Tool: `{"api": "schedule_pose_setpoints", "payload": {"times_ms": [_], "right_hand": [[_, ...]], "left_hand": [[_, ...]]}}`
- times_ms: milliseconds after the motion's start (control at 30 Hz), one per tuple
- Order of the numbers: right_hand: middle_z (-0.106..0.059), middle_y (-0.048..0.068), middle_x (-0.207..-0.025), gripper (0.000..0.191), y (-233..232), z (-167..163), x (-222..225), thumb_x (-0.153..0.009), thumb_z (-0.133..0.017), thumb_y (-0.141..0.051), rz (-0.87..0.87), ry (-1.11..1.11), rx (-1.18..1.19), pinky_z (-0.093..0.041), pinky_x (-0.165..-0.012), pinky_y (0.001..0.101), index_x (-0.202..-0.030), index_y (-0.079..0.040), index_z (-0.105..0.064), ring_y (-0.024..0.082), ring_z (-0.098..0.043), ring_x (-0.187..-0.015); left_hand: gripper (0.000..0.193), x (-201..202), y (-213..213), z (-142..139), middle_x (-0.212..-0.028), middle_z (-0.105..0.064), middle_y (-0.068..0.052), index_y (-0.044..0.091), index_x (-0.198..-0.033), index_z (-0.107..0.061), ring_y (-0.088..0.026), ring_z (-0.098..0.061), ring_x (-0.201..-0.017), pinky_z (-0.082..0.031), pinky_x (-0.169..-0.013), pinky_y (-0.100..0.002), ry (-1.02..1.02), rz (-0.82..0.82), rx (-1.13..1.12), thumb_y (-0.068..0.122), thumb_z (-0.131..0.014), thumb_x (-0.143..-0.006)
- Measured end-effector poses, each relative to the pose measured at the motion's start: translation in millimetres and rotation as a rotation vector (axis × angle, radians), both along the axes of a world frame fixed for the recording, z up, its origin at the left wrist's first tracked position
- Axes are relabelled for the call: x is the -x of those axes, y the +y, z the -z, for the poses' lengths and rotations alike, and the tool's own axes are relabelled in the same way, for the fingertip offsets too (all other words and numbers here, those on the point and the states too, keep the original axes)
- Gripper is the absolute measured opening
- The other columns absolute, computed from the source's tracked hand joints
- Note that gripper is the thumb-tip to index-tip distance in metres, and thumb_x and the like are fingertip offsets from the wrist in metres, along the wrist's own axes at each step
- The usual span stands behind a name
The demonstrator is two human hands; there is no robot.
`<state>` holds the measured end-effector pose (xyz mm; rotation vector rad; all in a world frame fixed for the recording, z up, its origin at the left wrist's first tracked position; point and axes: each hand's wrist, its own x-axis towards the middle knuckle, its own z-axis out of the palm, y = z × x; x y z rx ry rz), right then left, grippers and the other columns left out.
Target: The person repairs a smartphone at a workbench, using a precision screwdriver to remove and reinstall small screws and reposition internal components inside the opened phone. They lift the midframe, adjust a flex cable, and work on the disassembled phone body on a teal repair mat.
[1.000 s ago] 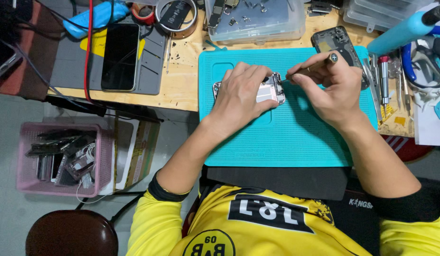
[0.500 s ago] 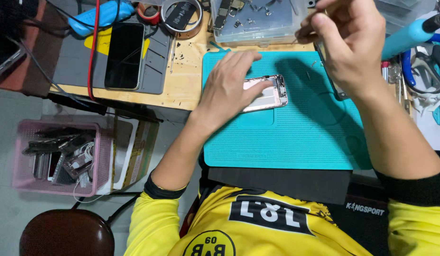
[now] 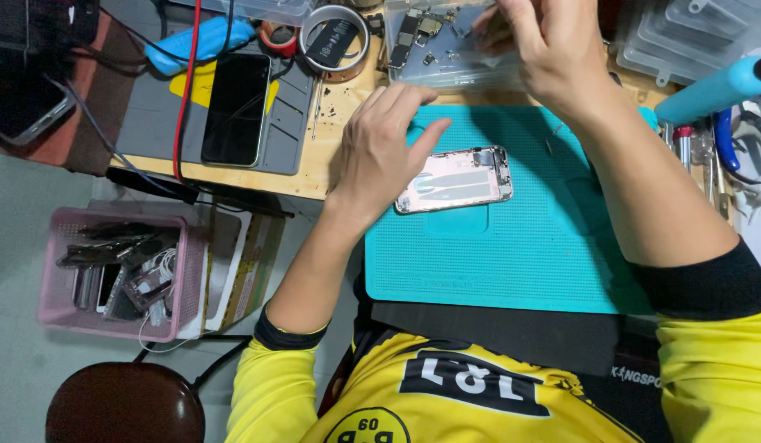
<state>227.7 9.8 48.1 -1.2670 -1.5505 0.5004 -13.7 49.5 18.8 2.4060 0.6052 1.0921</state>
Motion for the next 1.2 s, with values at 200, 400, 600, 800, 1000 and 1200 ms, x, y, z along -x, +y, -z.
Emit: {"api": "schedule_pose_setpoints", "payload": {"times_ms": [200, 400, 600, 800, 1000, 1200], "right_hand": [[-0.071, 0.011, -0.106, 0.010, -15.4, 0.0, -13.2, -0.111, -0.060, 0.002, 0.110, -0.053, -0.045, -0.063, -0.086, 0.0297, -0.119, 0.008, -0.062, 0.016, -0.073, -0.096], [-0.072, 0.011, -0.101, 0.010, -19.8, 4.2, -16.7, -0.106, -0.068, 0.009, 0.118, -0.029, -0.040, -0.060, -0.083, 0.0273, -0.114, 0.006, -0.063, 0.015, -0.072, -0.091], [-0.074, 0.010, -0.097, 0.009, -11.5, 16.4, -10.6, -0.109, -0.071, 0.009, 0.062, -0.049, -0.028, -0.062, -0.086, 0.0272, -0.110, 0.007, -0.062, 0.014, -0.076, -0.091], [-0.075, 0.011, -0.100, 0.009, -11.3, 10.3, -2.9, -0.109, -0.070, 0.010, 0.049, -0.043, -0.028, -0.062, -0.087, 0.0274, -0.112, 0.007, -0.061, 0.014, -0.076, -0.093], [-0.071, 0.011, -0.106, 0.007, -30.3, -17.2, 9.6, -0.108, -0.066, 0.005, 0.006, 0.309, -0.030, -0.066, -0.094, 0.0324, -0.110, 0.003, -0.059, 0.017, -0.074, -0.100], [-0.071, 0.017, -0.107, 0.007, -74.2, -32.0, 11.8, -0.117, -0.061, 0.004, -0.027, 0.424, -0.056, -0.067, -0.090, 0.0361, -0.115, 0.003, -0.054, 0.023, -0.075, -0.097]], "left_hand": [[0.034, -9.5, 4.9, 5.7, -0.097, -0.069, -0.007, 0.005, -0.121, -0.064, -0.024, -0.069, -0.082, -0.053, -0.075, -0.038, -0.002, -0.008, 0.054, 0.017, -0.080, -0.092], [0.035, -15.3, 9.5, 9.3, -0.093, -0.071, -0.004, 0.008, -0.121, -0.064, -0.020, -0.071, -0.074, -0.053, -0.065, -0.037, -0.005, -0.025, 0.084, 0.017, -0.080, -0.091], [0.033, -17.3, 12.4, 11.6, -0.091, -0.071, -0.004, 0.008, -0.119, -0.065, -0.021, -0.070, -0.074, -0.052, -0.065, -0.038, 0.030, -0.056, 0.064, 0.017, -0.080, -0.091], [0.032, -16.0, 13.5, 12.1, -0.092, -0.071, -0.005, 0.008, -0.118, -0.065, -0.023, -0.071, -0.075, -0.052, -0.066, -0.039, 0.026, -0.066, 0.050, 0.018, -0.080, -0.092], [0.027, -16.8, 4.5, -1.2, -0.098, -0.071, -0.007, 0.006, -0.113, -0.068, -0.017, -0.069, -0.072, -0.054, -0.066, -0.032, -0.076, -0.006, 0.161, 0.013, -0.081, -0.091], [0.022, -19.8, -20.3, -20.1, -0.105, -0.069, -0.007, 0.003, -0.110, -0.068, -0.013, -0.066, -0.076, -0.056, -0.069, -0.026, -0.279, 0.129, 0.223, 0.007, -0.081, -0.092]]}}
